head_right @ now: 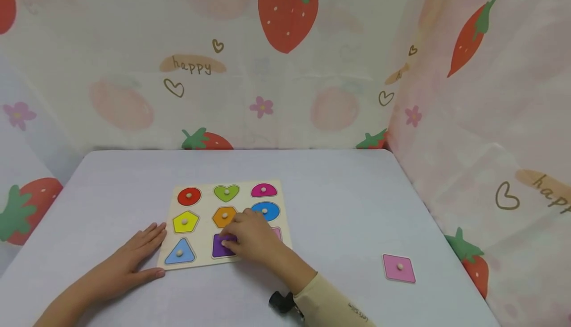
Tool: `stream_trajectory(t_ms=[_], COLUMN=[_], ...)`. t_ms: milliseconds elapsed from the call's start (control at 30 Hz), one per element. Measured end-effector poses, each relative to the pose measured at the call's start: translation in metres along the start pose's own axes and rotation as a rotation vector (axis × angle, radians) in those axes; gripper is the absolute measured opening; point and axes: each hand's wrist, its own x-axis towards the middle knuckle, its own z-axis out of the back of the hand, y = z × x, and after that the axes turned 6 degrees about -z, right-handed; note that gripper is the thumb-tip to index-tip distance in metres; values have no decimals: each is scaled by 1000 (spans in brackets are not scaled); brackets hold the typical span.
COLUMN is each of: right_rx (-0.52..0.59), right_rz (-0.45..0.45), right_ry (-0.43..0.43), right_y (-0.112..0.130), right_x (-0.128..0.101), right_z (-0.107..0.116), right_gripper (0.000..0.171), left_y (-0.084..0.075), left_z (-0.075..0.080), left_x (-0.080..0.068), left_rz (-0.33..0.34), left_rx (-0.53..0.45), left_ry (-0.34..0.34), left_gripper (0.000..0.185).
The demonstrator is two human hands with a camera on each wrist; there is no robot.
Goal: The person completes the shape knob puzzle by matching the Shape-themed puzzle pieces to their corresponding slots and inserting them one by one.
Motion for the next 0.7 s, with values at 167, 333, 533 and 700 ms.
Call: stream_trajectory(t_ms=[167,333,533,700], right_rx=[21,75,91,44], right_rz=[47,25,-6,10], right_ry=[-73,-153,-239,-300], right_y=[-16,-38,-66,-89], right_x=[-11,-30,-54,-75], right_z=[13,36,57,71], right_gripper=[16,19,21,21], left_y=[0,0,1,1], left_z=[-2,-5,-4,-2], left_x=[0,2,0,0], left_rz=[20,19,29,35], left_rx=[-5,11,11,-7], left_ry=[10,3,13,18], left_gripper=[101,101,101,101])
